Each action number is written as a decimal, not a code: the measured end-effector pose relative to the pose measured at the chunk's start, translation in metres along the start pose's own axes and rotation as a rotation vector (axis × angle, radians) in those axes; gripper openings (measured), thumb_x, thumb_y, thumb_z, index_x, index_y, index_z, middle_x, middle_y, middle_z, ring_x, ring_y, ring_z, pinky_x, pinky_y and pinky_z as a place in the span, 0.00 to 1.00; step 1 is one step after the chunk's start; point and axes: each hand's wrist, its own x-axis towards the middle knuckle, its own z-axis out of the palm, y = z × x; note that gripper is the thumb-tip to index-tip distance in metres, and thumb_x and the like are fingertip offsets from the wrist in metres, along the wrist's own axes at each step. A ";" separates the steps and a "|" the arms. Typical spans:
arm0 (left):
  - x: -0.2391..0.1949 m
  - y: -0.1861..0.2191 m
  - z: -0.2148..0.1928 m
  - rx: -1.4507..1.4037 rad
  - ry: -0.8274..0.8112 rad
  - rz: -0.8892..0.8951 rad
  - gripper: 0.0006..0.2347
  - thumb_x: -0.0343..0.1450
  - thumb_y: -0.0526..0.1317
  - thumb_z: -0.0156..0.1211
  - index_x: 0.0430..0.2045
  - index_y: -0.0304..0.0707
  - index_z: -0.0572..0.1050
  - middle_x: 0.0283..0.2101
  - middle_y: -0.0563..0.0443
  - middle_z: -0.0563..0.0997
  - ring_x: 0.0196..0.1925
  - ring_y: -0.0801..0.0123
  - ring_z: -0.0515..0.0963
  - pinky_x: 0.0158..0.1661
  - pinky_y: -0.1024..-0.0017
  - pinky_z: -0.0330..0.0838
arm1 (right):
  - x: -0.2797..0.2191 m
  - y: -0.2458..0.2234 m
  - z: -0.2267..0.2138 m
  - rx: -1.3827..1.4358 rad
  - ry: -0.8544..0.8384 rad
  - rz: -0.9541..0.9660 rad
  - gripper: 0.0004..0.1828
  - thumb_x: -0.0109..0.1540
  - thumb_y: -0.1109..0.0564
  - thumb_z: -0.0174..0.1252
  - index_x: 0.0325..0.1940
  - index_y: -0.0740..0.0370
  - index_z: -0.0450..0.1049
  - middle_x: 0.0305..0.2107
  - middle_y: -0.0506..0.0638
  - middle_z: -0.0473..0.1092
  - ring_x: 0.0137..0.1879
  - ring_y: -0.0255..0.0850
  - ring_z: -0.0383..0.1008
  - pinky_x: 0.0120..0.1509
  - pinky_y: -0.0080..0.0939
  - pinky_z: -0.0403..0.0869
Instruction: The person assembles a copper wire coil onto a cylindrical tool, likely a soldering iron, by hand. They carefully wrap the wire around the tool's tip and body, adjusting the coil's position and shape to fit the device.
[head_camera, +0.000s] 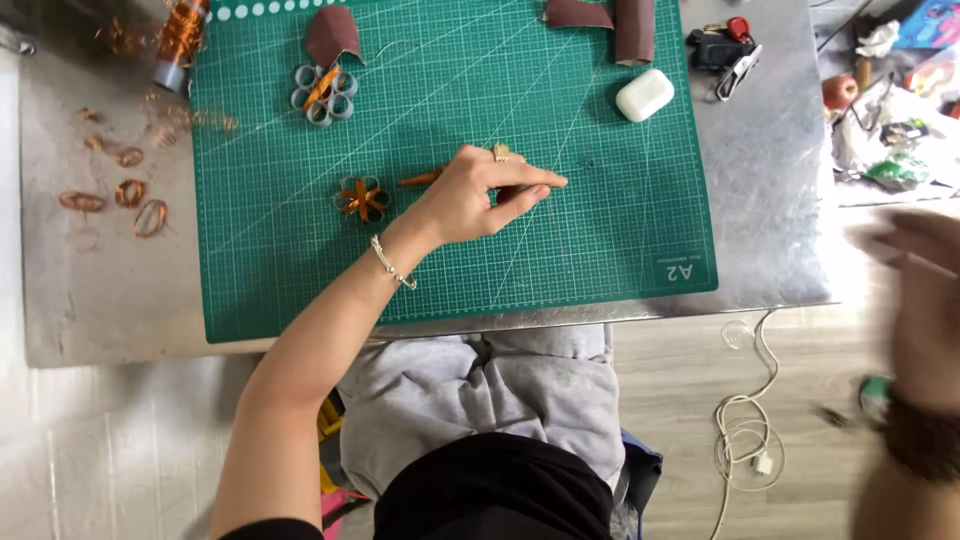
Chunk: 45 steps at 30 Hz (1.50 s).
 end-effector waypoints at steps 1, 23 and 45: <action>-0.001 -0.001 -0.001 0.000 0.005 0.003 0.06 0.71 0.34 0.52 0.33 0.35 0.78 0.16 0.50 0.73 0.18 0.73 0.69 0.25 0.77 0.67 | 0.015 -0.062 0.028 0.031 0.007 0.008 0.12 0.72 0.76 0.52 0.58 0.75 0.74 0.39 0.62 0.72 0.51 0.53 0.72 0.56 0.44 0.70; -0.008 0.012 -0.064 0.178 0.046 -0.027 0.12 0.71 0.40 0.46 0.25 0.35 0.78 0.35 0.46 0.70 0.39 0.62 0.68 0.43 0.62 0.60 | 0.095 -0.163 0.188 1.462 -0.658 0.363 0.08 0.64 0.63 0.49 0.45 0.69 0.72 0.27 0.51 0.67 0.32 0.38 0.64 0.36 0.33 0.67; -0.049 -0.022 -0.053 0.514 -0.195 -0.353 0.14 0.71 0.39 0.56 0.48 0.32 0.66 0.36 0.38 0.74 0.39 0.45 0.78 0.46 0.52 0.70 | 0.112 -0.187 0.213 0.454 -0.514 0.005 0.05 0.61 0.67 0.54 0.36 0.69 0.76 0.17 0.54 0.72 0.22 0.40 0.72 0.27 0.33 0.68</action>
